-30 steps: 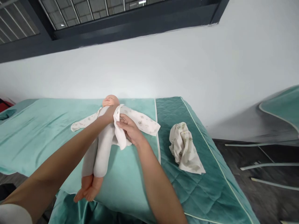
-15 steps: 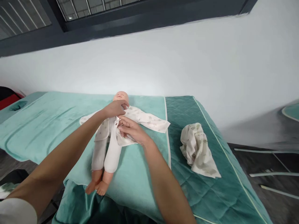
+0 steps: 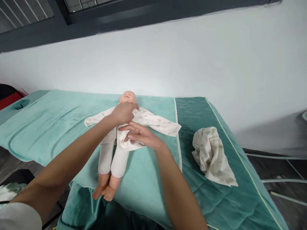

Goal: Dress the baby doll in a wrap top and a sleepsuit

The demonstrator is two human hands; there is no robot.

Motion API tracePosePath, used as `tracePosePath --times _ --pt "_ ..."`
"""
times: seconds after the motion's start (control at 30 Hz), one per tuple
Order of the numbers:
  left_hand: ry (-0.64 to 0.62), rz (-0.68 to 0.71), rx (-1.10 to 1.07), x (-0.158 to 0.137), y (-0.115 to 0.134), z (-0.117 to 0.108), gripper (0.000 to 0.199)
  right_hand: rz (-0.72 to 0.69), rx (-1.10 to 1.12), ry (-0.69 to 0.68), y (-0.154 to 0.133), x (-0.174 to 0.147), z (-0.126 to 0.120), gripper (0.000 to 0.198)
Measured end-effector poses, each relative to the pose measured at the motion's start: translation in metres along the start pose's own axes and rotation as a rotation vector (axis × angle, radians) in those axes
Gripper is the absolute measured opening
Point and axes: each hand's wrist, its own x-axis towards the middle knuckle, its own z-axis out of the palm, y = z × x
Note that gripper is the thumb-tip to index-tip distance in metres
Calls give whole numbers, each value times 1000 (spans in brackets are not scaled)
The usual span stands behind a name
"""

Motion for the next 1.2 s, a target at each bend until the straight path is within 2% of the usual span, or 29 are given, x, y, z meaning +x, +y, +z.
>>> tracePosePath --times 0.13,0.27,0.37,0.47,0.53,0.67,0.73,0.83,0.93,1.07,1.13,1.2 --pt "132 -26 -49 5 -14 8 46 -13 0 20 1 -1 0 59" --pt "267 -81 -70 4 -28 17 37 -35 -30 156 0 -1 1 41" --pt "277 -82 -50 -3 -33 21 27 -68 -49 244 -2 -1 -1 28" --pt "316 -60 -14 -8 -37 23 26 -38 -98 275 -2 -2 -3 25" --pt "350 -76 -10 -10 -40 23 25 -19 -162 347 0 -2 -6 24" --pt "307 -109 -216 -8 -50 22 30 -8 -262 525 4 -2 -15 26" --pt "341 -94 -317 -3 -55 21 34 47 -297 496 5 -2 -16 30" --pt "424 -120 -416 5 -60 18 32 150 -381 378 4 -2 -13 36" --pt "339 -144 -442 7 -56 17 23 187 -417 323 3 -1 -10 38" --pt "163 -101 -352 2 -43 17 35 182 -403 320 4 0 -10 37" --pt "157 -74 -352 2 -40 18 28 177 -404 319 5 0 -11 36" --pt "223 -74 -408 6 -42 20 26 181 -393 319 5 0 -11 36"
